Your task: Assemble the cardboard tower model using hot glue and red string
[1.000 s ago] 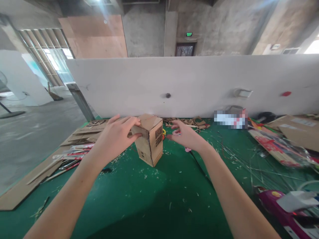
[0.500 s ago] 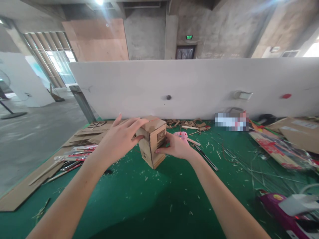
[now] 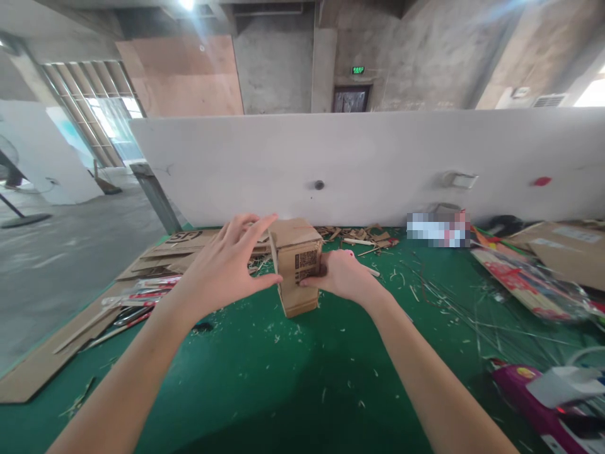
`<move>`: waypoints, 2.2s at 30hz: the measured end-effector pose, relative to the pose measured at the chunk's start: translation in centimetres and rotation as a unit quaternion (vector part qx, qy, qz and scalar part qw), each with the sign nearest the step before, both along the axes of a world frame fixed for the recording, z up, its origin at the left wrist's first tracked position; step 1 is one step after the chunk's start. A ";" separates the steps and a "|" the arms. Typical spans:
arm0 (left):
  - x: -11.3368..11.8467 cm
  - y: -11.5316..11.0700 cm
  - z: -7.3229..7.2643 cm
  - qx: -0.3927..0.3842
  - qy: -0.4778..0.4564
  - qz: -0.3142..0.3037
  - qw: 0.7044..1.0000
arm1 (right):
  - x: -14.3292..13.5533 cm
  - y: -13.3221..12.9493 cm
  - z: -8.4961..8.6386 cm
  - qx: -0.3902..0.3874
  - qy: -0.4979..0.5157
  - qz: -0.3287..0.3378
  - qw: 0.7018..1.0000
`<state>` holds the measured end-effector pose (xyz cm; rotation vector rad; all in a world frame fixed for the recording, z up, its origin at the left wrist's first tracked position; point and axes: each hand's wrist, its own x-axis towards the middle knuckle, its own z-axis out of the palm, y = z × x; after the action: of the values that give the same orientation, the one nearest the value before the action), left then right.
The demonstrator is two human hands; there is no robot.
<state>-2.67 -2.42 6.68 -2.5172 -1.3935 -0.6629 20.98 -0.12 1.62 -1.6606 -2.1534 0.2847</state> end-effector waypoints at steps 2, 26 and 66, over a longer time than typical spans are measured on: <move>0.3 -0.2 -0.1 -0.057 -0.048 0.020 0.997 | -0.2 -0.4 0.5 -0.019 -0.017 -0.007 1.000; -0.1 2.4 -1.6 -0.120 -0.109 0.100 0.982 | -2.6 -5.3 3.9 -0.206 -0.012 0.217 0.954; 0.1 2.2 -1.1 -0.456 -0.373 -0.109 0.800 | 2.7 -1.0 3.0 0.055 0.239 0.045 0.969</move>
<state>-2.56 -0.26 5.60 -3.3846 -2.0660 -1.4303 23.64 -1.07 4.62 -1.2759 -1.8425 0.5233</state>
